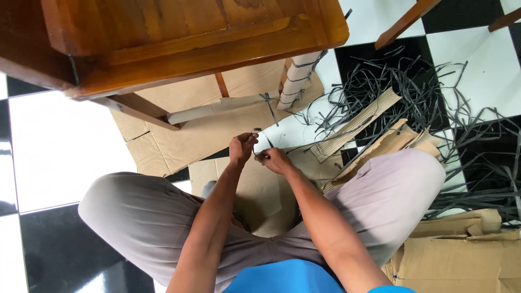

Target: Wrapping chair legs with protective cardboard and securing them with plastic ties

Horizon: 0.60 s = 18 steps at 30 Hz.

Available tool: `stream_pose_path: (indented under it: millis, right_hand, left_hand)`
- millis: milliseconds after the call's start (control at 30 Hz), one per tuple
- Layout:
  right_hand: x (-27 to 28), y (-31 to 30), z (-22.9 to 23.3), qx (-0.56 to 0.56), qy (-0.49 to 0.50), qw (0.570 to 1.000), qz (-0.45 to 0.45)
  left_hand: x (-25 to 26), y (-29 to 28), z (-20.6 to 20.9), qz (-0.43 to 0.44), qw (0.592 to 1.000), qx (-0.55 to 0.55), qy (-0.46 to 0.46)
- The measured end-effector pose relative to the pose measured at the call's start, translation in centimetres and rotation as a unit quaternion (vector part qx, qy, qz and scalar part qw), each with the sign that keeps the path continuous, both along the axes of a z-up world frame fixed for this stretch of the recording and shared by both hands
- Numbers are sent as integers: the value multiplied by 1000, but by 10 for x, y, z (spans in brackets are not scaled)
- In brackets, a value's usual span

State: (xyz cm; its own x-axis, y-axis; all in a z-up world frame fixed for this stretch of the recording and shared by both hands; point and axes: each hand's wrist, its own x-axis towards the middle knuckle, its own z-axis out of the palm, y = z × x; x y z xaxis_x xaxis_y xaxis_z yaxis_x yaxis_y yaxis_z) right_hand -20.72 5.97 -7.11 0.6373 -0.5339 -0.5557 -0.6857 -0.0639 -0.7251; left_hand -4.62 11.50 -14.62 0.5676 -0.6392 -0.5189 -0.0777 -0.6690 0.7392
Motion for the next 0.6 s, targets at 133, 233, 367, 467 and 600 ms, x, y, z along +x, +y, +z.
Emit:
stream_pose_path:
  millis: [133,233,367,467,600]
  right_hand:
    - [4,3,-20,-59,-40,996,-46]
    - [14,1,-38,-91,-102,979,-149]
    - [28,9,-4,-27,-137,965,-220]
    - [32,13,10,14,-180,951,-251]
    - [41,16,14,57,-240,934,-259]
  left_hand:
    - [5,15,21,-66,996,-6,-58]
    - [7,21,27,-81,995,8,-56]
    - [3,25,24,-103,994,-17,33]
    - [1,27,34,-112,990,-35,76]
    - [2,32,33,-160,985,-24,59]
